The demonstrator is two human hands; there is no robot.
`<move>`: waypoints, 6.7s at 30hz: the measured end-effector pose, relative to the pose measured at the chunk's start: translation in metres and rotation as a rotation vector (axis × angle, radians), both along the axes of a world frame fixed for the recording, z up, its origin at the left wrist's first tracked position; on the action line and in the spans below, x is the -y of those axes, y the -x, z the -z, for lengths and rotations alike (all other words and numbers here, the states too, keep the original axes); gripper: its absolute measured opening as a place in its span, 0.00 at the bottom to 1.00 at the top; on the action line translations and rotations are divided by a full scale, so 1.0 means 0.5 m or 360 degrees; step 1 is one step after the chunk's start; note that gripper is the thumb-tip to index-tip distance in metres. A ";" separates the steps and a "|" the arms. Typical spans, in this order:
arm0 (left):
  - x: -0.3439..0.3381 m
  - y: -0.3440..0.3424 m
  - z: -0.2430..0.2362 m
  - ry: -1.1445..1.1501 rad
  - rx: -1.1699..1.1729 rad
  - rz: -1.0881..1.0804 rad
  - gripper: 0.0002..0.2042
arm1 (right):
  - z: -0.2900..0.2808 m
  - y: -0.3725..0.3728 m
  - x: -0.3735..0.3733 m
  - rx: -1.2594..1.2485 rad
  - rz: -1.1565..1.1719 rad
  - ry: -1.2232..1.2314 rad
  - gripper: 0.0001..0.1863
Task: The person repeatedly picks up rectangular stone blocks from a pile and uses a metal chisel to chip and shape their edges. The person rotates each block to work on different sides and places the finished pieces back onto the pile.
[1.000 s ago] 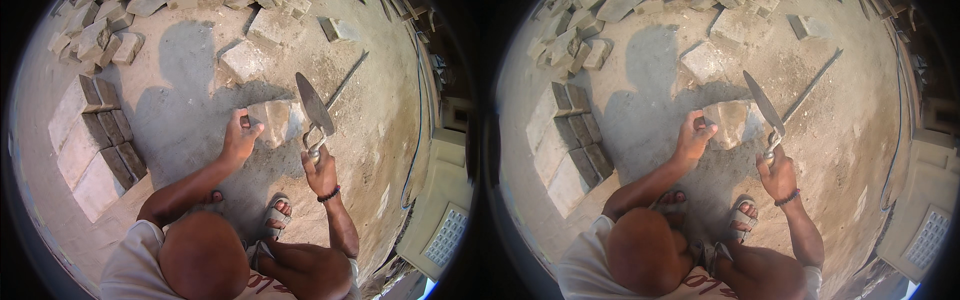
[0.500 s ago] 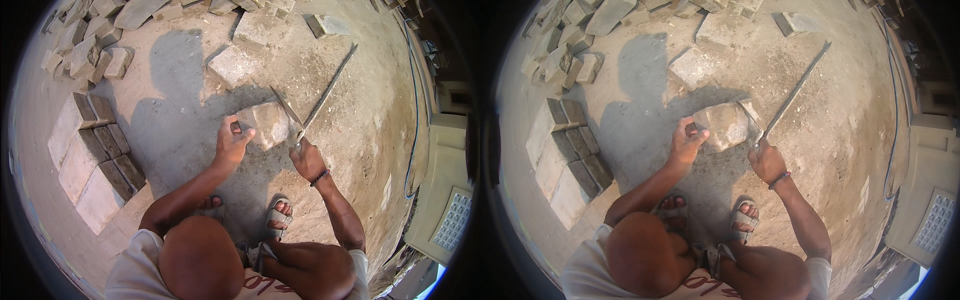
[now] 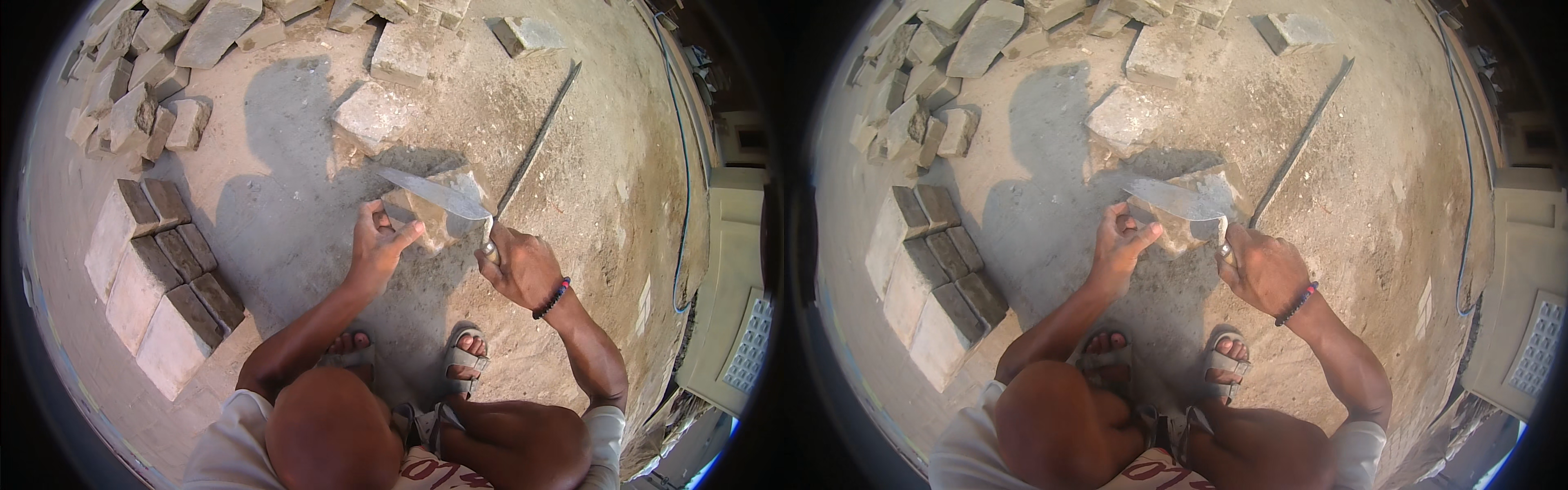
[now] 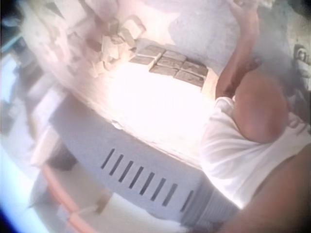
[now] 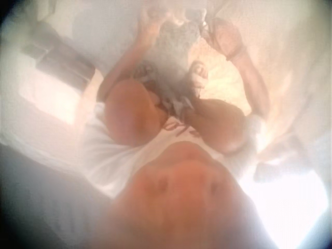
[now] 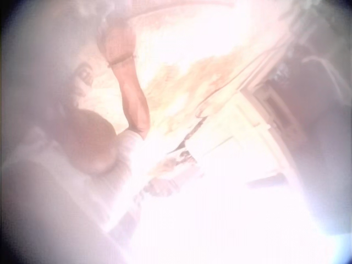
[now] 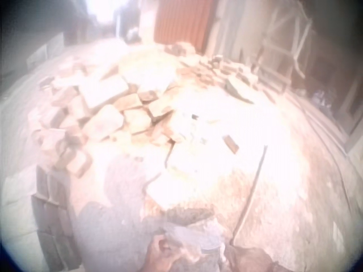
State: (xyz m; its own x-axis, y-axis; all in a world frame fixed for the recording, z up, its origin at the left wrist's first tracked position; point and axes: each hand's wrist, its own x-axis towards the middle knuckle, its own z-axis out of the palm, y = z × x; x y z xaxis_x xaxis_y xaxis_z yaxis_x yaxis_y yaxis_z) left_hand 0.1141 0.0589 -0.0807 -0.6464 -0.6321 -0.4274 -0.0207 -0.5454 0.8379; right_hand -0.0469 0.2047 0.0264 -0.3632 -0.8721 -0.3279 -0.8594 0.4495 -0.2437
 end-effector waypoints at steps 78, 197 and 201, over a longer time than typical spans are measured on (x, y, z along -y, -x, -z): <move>-0.011 -0.019 0.033 -0.0010 0.0244 0.0133 0.41 | 0.249 0.080 -0.133 0.0562 0.0942 0.0140 0.23; -0.019 -0.111 0.131 0.1025 0.0716 0.0562 0.30 | 0.104 0.090 -0.084 -0.0195 0.0669 0.0204 0.14; -0.024 -0.120 0.178 0.1214 0.0639 0.0553 0.33 | 0.071 -0.056 -0.057 -0.0056 0.0094 0.0327 0.13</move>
